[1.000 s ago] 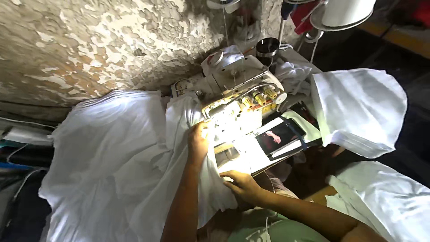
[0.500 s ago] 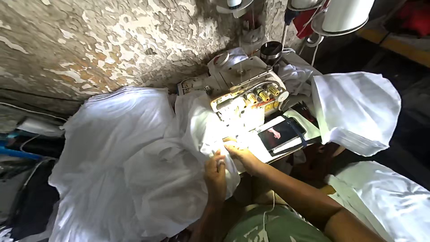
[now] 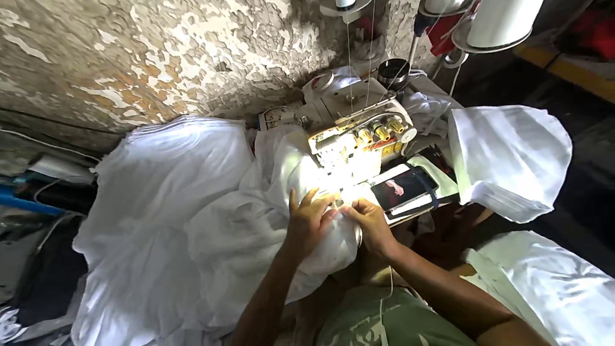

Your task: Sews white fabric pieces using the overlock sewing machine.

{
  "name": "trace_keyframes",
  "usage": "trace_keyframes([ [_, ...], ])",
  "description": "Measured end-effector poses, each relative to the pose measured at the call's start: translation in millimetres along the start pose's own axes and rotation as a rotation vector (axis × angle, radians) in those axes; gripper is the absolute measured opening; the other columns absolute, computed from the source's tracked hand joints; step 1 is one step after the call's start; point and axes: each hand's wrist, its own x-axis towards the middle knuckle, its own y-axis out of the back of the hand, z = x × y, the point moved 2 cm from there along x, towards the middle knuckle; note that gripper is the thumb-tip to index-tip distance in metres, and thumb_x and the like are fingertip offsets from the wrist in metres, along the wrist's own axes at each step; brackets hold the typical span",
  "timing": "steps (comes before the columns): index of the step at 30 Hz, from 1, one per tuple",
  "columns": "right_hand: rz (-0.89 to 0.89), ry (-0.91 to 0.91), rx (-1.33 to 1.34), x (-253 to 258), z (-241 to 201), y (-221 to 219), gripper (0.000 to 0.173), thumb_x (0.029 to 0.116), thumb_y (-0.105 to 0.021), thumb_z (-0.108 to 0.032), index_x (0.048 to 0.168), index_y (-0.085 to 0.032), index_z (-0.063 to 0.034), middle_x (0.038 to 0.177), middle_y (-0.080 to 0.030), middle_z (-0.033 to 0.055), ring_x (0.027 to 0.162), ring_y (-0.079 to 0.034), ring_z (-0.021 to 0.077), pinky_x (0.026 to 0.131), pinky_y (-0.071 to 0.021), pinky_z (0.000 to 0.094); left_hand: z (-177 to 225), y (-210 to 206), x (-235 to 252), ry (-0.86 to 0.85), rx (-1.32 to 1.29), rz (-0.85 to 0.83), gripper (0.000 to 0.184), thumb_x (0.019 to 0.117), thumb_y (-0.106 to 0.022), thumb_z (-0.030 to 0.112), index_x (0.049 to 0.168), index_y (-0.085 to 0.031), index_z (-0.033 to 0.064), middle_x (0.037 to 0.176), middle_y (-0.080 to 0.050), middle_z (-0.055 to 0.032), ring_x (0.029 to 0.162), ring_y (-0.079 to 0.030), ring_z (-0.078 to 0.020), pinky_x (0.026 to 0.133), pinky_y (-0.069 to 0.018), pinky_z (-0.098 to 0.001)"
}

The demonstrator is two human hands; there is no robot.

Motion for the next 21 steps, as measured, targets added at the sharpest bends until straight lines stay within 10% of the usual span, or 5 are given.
trace_keyframes([
  [5, -0.066, 0.139, -0.028, -19.1, -16.0, 8.2, 0.013, 0.0946, -0.064, 0.001, 0.089, -0.073, -0.0062, 0.084, -0.071, -0.0056, 0.077, -0.065, 0.0001, 0.076, -0.0561, 0.0196, -18.3, 26.4, -11.8, -0.067, -0.003, -0.019, 0.027, 0.0947, -0.065, 0.034, 0.086, -0.075, 0.0106, 0.087, -0.072, -0.0018, 0.114, -0.066, -0.0236, 0.112, -0.0107, -0.0772],
  [13, -0.692, 0.307, -0.05, -61.9, -47.9, -13.1, 0.013, 0.0996, -0.06, -0.005, 0.095, -0.07, 0.0021, 0.094, -0.07, -0.0031, 0.089, -0.061, -0.0074, 0.083, -0.0506, 0.0121, -17.3, 72.9, -74.7, 0.064, -0.113, 0.193, 0.02, 0.098, -0.064, 0.043, 0.093, -0.071, 0.0252, 0.104, -0.069, 0.011, 0.131, -0.051, -0.0032, 0.126, -0.0122, -0.0487],
  [17, -1.05, 0.452, -0.188, -72.9, -63.5, -25.6, 0.024, 0.1046, -0.054, -0.007, 0.115, -0.067, 0.0101, 0.106, -0.073, 0.0185, 0.096, -0.071, 0.0112, 0.087, -0.0551, 0.0225, -58.5, 107.4, -122.0, 0.342, 0.037, 0.276, 0.045, 0.0985, -0.064, 0.037, 0.122, -0.068, -0.0012, 0.145, -0.056, -0.0221, 0.147, -0.038, -0.0396, 0.121, -0.028, -0.0572],
  [21, -1.054, 0.512, 0.089, -84.1, -104.8, -30.4, 0.054, 0.1103, -0.038, -0.044, 0.128, -0.06, 0.0017, 0.13, -0.067, 0.0158, 0.123, -0.064, 0.0182, 0.101, -0.0536, 0.0309, -113.9, 128.0, -184.7, 0.915, 0.356, 0.273, 0.074, 0.0998, -0.063, 0.036, 0.153, -0.037, -0.0084, 0.159, -0.022, -0.0417, 0.147, -0.016, -0.0627, 0.115, -0.0148, -0.0766],
])
